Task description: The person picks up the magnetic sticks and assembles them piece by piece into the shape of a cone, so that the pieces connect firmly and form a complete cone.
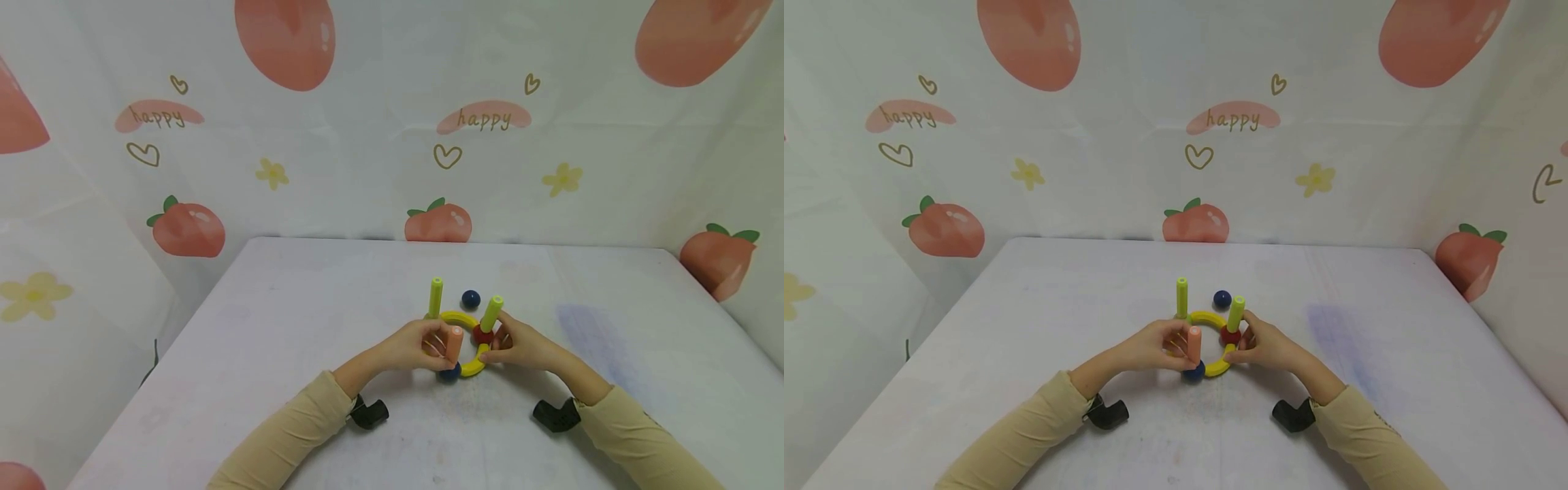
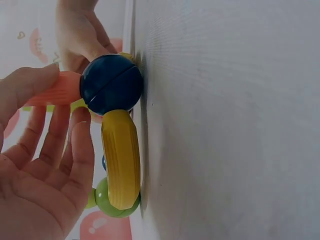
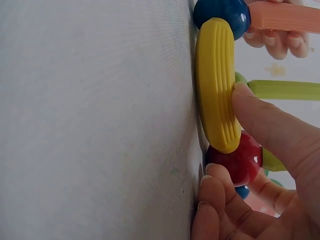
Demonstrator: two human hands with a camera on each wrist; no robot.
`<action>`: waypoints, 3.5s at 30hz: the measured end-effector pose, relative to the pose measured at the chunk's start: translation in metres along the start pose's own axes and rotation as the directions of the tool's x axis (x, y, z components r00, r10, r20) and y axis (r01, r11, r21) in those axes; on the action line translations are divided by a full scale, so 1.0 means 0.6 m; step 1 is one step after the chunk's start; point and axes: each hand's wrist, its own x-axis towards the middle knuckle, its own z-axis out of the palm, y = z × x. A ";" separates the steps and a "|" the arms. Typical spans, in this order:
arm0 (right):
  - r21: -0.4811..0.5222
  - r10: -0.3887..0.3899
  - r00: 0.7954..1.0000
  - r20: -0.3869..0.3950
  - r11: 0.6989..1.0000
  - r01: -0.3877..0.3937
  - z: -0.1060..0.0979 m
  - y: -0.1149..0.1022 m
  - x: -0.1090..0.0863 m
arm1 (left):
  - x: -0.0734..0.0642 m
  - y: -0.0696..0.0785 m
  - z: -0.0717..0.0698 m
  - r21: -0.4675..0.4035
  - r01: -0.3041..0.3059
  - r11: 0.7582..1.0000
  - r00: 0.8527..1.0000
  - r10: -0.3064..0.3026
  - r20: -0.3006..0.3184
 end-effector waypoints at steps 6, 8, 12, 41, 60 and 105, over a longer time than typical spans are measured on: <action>-0.003 0.001 1.000 0.001 1.000 -0.001 0.000 -0.001 0.000 | 0.001 0.004 0.005 0.099 0.040 0.994 0.999 -0.040 -0.001; -0.002 0.000 1.000 0.000 1.000 0.000 0.000 -0.001 0.000 | 0.001 0.005 0.006 0.129 0.056 0.990 0.998 -0.057 0.000; -0.004 -0.002 1.000 0.000 1.000 0.002 -0.001 -0.001 -0.001 | 0.001 0.009 0.008 0.179 0.064 0.982 0.998 -0.063 -0.014; -0.082 -0.061 0.998 0.034 0.995 0.064 0.006 -0.015 -0.012 | -0.025 -0.025 -0.043 0.202 0.114 0.973 0.991 -0.096 -0.097; -0.031 -0.155 0.981 0.115 0.987 0.160 0.016 -0.026 -0.016 | -0.031 -0.042 -0.076 0.172 0.224 0.959 0.968 -0.199 -0.149; 0.014 0.118 0.986 -0.121 0.993 -0.117 -0.023 0.012 0.093 | -0.032 -0.039 -0.081 0.147 0.273 0.951 0.957 -0.254 -0.140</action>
